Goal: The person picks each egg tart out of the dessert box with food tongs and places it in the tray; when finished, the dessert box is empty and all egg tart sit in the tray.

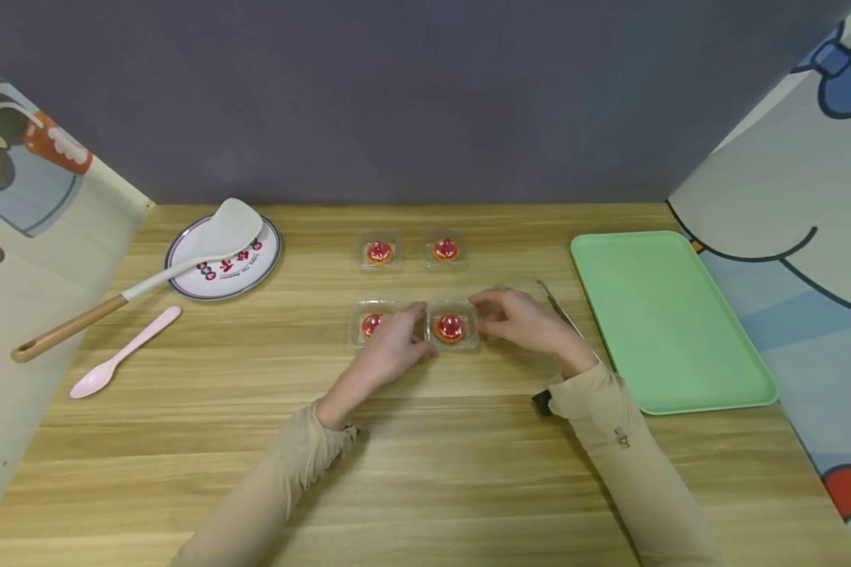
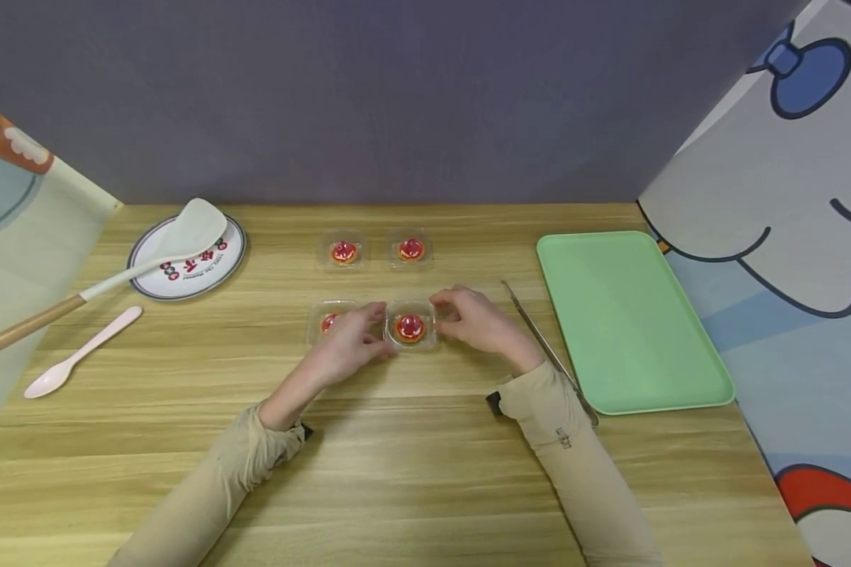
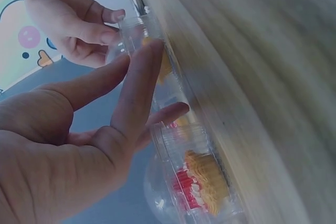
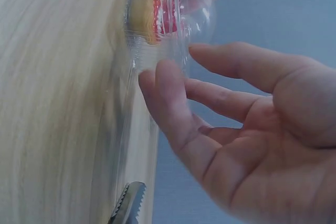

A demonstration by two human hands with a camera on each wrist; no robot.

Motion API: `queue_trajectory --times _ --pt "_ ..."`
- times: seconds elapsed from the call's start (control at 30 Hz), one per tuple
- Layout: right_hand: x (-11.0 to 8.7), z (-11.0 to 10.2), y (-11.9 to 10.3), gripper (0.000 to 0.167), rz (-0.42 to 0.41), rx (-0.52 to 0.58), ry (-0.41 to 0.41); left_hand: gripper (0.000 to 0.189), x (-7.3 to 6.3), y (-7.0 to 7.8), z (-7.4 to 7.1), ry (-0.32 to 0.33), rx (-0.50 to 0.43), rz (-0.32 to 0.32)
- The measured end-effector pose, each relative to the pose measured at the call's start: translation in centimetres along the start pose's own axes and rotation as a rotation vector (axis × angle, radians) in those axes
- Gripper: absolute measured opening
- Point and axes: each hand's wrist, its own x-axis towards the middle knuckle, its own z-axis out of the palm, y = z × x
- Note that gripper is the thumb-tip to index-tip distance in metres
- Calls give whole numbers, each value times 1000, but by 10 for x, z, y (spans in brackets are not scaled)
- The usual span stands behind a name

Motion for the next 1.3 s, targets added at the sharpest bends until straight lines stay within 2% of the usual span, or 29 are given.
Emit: queue_trajectory --times 0.27,0.37,0.47,0.6,0.73,0.93,1.07,1.17,1.23,1.3 --pt "-5 -1 -7 45 -45 -36 29 78 -4 3 -7 -23 -43 -27" --pt "-8 -2 -9 45 -48 -31 37 78 -6 6 -10 -13 -50 -16" --pt "-10 -4 -10 44 -50 -17 49 75 -9 10 -12 0 -95 -10" --pt "-15 -7 -13 45 -62 1 56 71 -13 15 -14 4 -210 2" --pt "-18 -10 -15 48 -59 68 60 66 -15 19 -15 31 -300 39" --pt "-28 -10 -13 50 -68 287 117 57 -15 21 -17 100 -369 120" --pt "-35 -9 -7 44 -86 445 177 39 -15 23 -17 111 -456 132" --pt "-42 -9 -2 33 -119 498 215 22 -14 25 -15 102 -495 153" --pt "-47 -9 2 26 -156 512 233 12 -13 27 -14 106 -462 194" --pt "-52 -8 5 24 -184 524 241 8 -11 28 -11 126 -377 249"
